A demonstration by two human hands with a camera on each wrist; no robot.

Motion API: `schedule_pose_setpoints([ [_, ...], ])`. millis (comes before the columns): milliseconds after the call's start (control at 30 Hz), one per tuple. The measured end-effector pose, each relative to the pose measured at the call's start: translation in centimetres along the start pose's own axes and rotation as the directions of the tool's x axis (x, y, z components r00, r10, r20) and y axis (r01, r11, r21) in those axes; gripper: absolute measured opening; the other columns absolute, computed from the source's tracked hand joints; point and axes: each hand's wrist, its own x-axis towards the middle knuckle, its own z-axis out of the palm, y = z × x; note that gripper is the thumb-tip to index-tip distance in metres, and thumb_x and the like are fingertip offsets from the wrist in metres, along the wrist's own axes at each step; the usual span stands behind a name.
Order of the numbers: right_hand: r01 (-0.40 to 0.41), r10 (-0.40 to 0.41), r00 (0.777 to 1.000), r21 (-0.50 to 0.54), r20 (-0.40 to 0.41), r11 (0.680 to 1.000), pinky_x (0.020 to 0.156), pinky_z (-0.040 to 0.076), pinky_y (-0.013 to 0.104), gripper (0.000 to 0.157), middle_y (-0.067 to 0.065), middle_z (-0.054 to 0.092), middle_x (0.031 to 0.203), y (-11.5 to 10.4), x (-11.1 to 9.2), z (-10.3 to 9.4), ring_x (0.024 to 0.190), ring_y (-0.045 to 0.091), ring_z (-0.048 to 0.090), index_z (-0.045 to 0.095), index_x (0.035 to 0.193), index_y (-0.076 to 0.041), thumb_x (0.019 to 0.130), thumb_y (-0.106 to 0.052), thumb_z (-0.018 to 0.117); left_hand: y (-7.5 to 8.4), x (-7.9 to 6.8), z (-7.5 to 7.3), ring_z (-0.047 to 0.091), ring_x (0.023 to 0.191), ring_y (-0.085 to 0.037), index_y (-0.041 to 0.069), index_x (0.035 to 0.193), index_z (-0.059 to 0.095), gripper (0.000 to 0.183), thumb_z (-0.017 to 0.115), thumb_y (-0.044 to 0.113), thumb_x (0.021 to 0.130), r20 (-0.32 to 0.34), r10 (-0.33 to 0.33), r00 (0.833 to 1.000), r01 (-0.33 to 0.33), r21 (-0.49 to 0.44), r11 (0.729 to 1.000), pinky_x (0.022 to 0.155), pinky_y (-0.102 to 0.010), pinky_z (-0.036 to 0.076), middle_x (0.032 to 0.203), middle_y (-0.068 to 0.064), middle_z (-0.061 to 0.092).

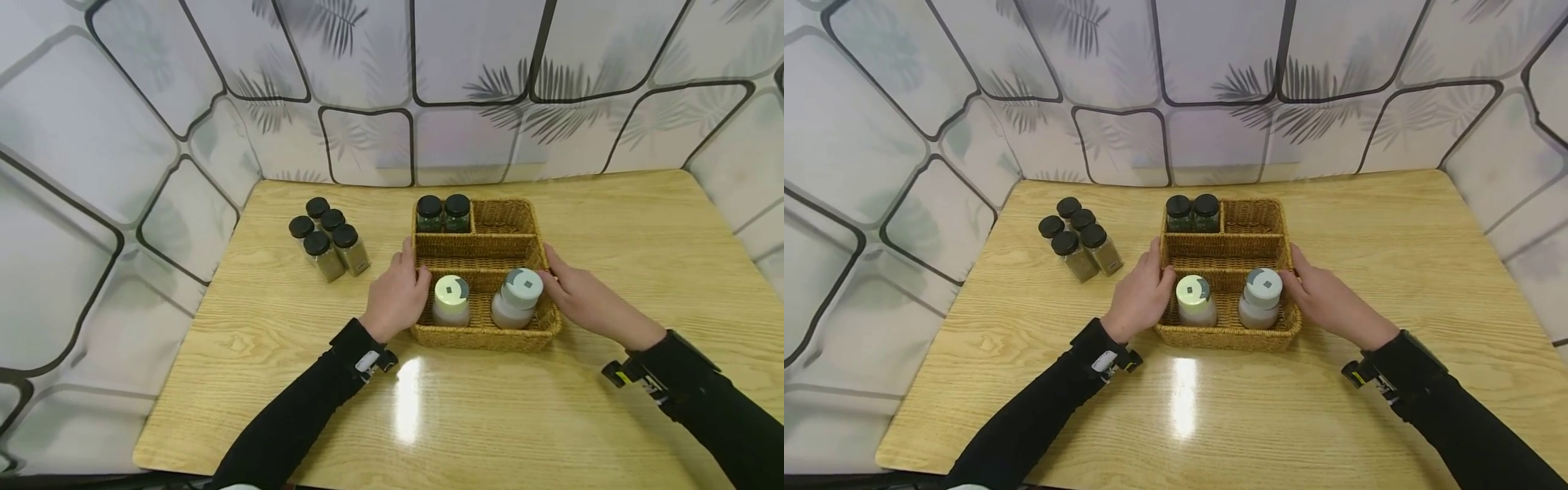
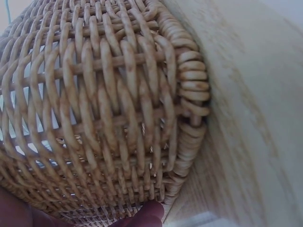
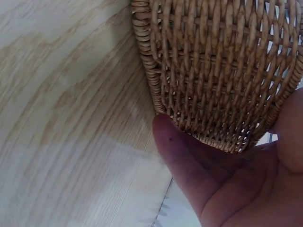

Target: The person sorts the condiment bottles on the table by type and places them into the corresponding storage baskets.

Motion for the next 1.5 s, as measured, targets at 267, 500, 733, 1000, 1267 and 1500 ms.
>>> schedule_pose_setpoints([
  [267,0.037,-0.037,0.999,-0.003,-0.012,0.999,0.096,0.032,0.065,0.063,0.043,0.026,0.139,-0.2,0.4,0.0,0.121,0.048,0.035,-0.005,0.147,0.009,0.107,-0.028,0.026,-0.2,0.0,-0.5,0.055,0.063,-0.024,0.002,0.152,0.009,0.063,0.023,0.037,0.102,-0.005,0.008,1.0,-0.009,-0.005,1.0,0.047,-0.038,0.046,0.13,-0.023,0.047],
  [500,0.044,-0.044,0.998,0.006,-0.034,0.999,0.099,0.03,0.064,0.063,0.042,0.023,0.141,-0.2,0.7,0.2,0.123,0.047,0.032,-0.003,0.148,0.009,0.107,-0.029,0.026,-0.2,0.1,-1.2,0.059,0.071,-0.028,-0.001,0.151,0.015,0.061,0.027,0.034,0.102,-0.022,0.007,1.0,-0.006,0.041,0.999,0.05,-0.04,0.049,0.128,-0.022,0.05],
  [733,0.024,-0.024,1.0,0.027,-0.018,0.999,0.1,0.027,0.065,0.063,0.041,0.016,0.144,-0.5,0.9,0.5,0.125,0.048,0.027,-0.005,0.148,0.008,0.107,-0.029,0.025,-0.1,0.0,-2.0,0.061,0.078,-0.028,-0.001,0.151,0.016,0.062,0.028,0.034,0.101,0.016,-0.011,1.0,0.01,0.074,0.997,0.056,-0.043,0.051,0.128,-0.019,0.053],
  [1000,0.016,-0.016,1.0,0.043,-0.006,0.999,0.101,0.026,0.065,0.063,0.039,0.01,0.146,-0.7,0.7,0.9,0.128,0.048,0.022,-0.004,0.148,0.009,0.107,-0.029,0.025,-0.7,-0.5,-2.5,0.053,0.106,-0.031,0.0,0.149,0.024,0.062,0.035,0.037,0.101,-0.014,0.019,1.0,-0.018,0.064,0.998,0.08,-0.048,0.051,0.125,-0.022,0.054],
  [1267,0.005,-0.005,1.0,0.028,-0.007,1.0,0.098,0.029,0.065,0.062,0.042,0.018,0.142,-0.5,0.1,0.6,0.124,0.049,0.028,-0.004,0.147,0.01,0.107,-0.027,0.025,-1.0,-0.6,-4.4,0.049,0.109,-0.029,0.002,0.135,0.051,0.05,0.046,0.033,0.096,-0.203,0.094,0.975,-0.078,0.087,0.993,0.081,-0.047,0.051,0.121,-0.017,0.057],
  [1500,0.003,-0.003,1.0,0.02,-0.006,1.0,0.097,0.03,0.066,0.063,0.044,0.021,0.14,-0.4,-0.1,0.2,0.122,0.05,0.03,-0.005,0.147,0.011,0.107,-0.028,0.024,-2.6,-0.7,-6.5,0.051,0.095,-0.028,0.004,0.114,0.066,0.035,0.05,0.026,0.092,-0.359,0.173,0.917,-0.124,0.153,0.98,0.075,-0.042,0.051,0.105,-0.013,0.062],
])
